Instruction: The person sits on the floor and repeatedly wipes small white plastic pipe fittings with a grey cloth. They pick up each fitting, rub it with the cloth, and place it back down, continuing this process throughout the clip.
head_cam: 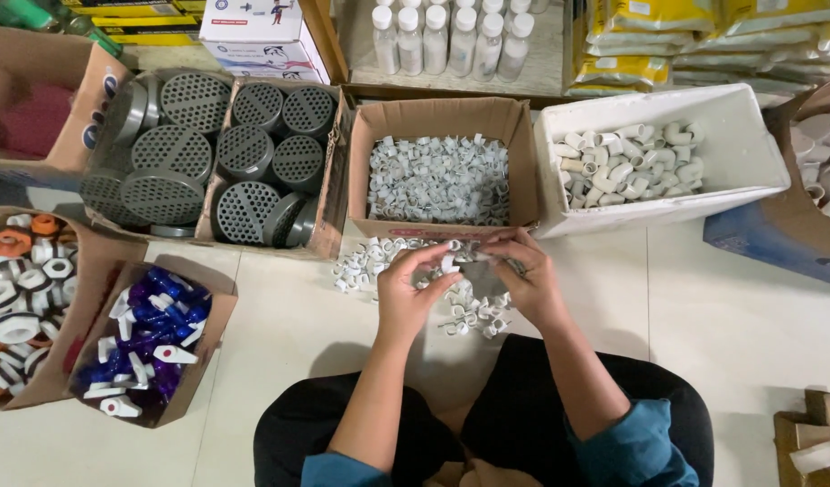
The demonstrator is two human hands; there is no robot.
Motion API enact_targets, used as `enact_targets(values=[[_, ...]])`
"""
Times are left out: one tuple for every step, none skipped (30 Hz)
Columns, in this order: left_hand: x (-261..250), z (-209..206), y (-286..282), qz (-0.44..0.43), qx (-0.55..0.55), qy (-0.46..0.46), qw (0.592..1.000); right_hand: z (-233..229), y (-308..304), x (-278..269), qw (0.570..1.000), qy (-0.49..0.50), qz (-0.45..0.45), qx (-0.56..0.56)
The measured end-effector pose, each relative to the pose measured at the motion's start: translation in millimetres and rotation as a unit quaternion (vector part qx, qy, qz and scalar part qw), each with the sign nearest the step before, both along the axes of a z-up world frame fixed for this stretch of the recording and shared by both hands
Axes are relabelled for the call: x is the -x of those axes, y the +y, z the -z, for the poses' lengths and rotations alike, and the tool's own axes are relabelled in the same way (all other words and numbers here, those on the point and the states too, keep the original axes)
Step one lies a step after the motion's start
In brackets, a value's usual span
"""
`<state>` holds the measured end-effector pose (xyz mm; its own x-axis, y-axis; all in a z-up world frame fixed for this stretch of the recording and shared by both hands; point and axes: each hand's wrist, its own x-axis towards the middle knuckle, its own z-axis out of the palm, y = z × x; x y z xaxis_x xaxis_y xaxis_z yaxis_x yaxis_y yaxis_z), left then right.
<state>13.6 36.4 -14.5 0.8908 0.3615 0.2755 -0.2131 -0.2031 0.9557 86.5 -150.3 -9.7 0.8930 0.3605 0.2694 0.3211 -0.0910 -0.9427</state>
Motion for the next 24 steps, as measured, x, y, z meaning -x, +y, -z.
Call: enact_targets(values=[[0,-2,-4,-0.001,0.000,0.000,1.000,6,4,3,1.000,0.000,-0.001,0.000],[0,-5,-7,0.005,0.046,0.012,0.999,11,8,6,1.000,-0.021,-0.014,-0.011],[0,-7,-11,0.012,0.091,0.023,0.996,17,11,9,0.999,-0.041,-0.026,-0.022],[1,-3,-10,0.012,0.091,0.022,0.996,19,15,13,0.999,-0.042,-0.027,-0.022],[1,1,-9,0.008,0.080,0.018,0.997,21,18,17,0.998,-0.035,-0.035,-0.031],[2,4,-8,0.005,0.069,0.015,0.997,22,21,20,0.998,-0.028,-0.043,-0.039],[1,1,-9,0.004,0.069,0.014,0.998,19,22,21,0.998,-0.029,-0.044,-0.040],[1,-2,-10,-0.015,-0.002,-0.009,1.000,16,24,23,0.998,-0.038,-0.034,-0.026],[1,-6,-10,-0.035,-0.074,-0.032,0.996,12,25,25,0.999,-0.046,-0.025,-0.011],[2,-1,-9,-0.036,-0.074,-0.031,0.996,14,24,26,0.999,-0.046,-0.026,-0.011],[1,4,-9,-0.036,-0.098,-0.043,0.994,15,24,26,0.998,-0.058,-0.012,0.014],[0,9,-9,-0.036,-0.121,-0.054,0.991,16,23,26,0.997,-0.070,0.002,0.039],[-1,8,-9,-0.037,-0.121,-0.055,0.990,16,22,25,0.997,-0.072,0.001,0.040],[-2,6,-10,-0.036,-0.135,-0.060,0.988,15,21,23,0.996,-0.067,0.010,0.051],[-1,5,-10,-0.034,-0.150,-0.064,0.986,15,20,23,0.996,-0.059,0.021,0.062],[-1,7,-11,-0.035,-0.150,-0.064,0.986,22,14,20,0.996,-0.060,0.020,0.062],[-1,8,-11,-0.029,-0.115,-0.069,0.990,28,9,16,0.994,-0.045,0.034,0.094],[-1,10,-12,-0.022,-0.080,-0.075,0.994,34,4,12,0.991,-0.030,0.048,0.125],[-2,2,-10,-0.020,-0.081,-0.076,0.994,43,4,11,0.990,-0.031,0.050,0.124],[-2,-5,-9,-0.017,-0.086,-0.081,0.993,52,4,11,0.988,0.090,0.062,0.105],[-1,-12,-8,-0.016,-0.090,-0.085,0.992,62,3,10,0.971,0.210,0.071,0.085],[-3,-10,-10,-0.015,-0.090,-0.086,0.992,61,7,15,0.972,0.209,0.072,0.085],[-4,-9,-12,-0.018,-0.092,-0.085,0.992,60,12,20,0.953,0.296,0.059,-0.008],[-4,-7,-13,-0.021,-0.095,-0.084,0.992,59,17,25,0.919,0.378,0.044,-0.100]])
